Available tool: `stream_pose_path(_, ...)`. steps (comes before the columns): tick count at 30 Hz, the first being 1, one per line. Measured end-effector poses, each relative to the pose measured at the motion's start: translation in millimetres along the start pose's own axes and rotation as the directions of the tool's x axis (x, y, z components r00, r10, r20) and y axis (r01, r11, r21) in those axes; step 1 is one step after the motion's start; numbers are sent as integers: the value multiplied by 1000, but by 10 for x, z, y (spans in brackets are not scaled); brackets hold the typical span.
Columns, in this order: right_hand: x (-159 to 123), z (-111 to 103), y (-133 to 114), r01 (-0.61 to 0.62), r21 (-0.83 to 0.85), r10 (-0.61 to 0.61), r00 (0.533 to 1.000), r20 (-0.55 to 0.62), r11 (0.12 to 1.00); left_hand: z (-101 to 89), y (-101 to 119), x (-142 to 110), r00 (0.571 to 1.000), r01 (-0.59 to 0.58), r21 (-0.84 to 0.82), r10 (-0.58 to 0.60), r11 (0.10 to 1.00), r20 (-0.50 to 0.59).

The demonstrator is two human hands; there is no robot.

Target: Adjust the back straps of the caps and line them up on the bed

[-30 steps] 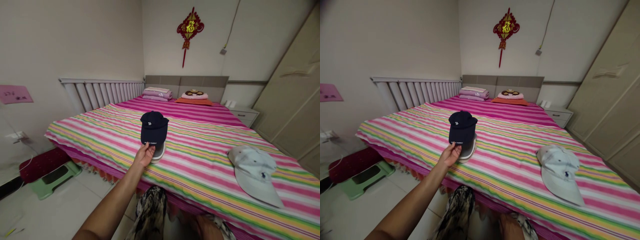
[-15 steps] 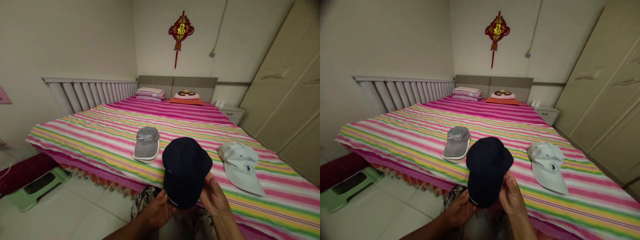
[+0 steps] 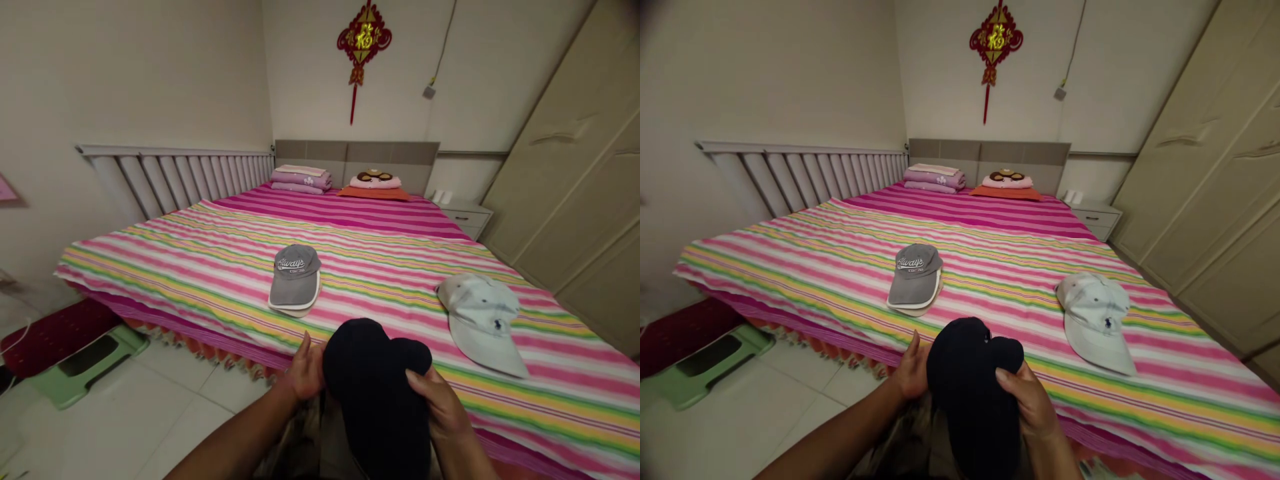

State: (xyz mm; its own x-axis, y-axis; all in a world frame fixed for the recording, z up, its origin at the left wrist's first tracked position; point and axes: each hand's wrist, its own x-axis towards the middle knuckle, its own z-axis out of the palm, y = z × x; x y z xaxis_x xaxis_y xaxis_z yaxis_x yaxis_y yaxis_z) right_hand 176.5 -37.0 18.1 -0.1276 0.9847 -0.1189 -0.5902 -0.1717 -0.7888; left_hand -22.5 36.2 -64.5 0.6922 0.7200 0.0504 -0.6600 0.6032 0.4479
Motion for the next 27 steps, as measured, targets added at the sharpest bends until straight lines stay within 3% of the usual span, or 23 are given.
stream_pose_path(4,-88,-151,22,-20,-54,23,998,52,998,190,159,165,998,-58,76,55,995,41)
stream_pose_path(10,-115,-359,97,-53,4,52,993,110,999,424,139,177,987,-159,220,163,962,-3)
stream_pose_path(13,-129,-323,123,-83,-11,84,984,154,996,521,114,124,980,-180,279,195,943,-28)
stream_pose_path(18,-144,-158,148,-137,31,127,967,222,990,576,129,77,992,-128,325,125,937,30)
stream_pose_path(21,-116,-102,116,-121,69,110,983,149,990,569,162,69,993,-119,327,116,937,29)
stream_pose_path(24,-83,-58,22,-20,100,14,998,63,995,579,211,53,992,-124,297,116,947,45)
stream_pose_path(27,-83,-1,-86,44,25,-44,999,31,999,608,258,29,994,-97,261,80,960,75)
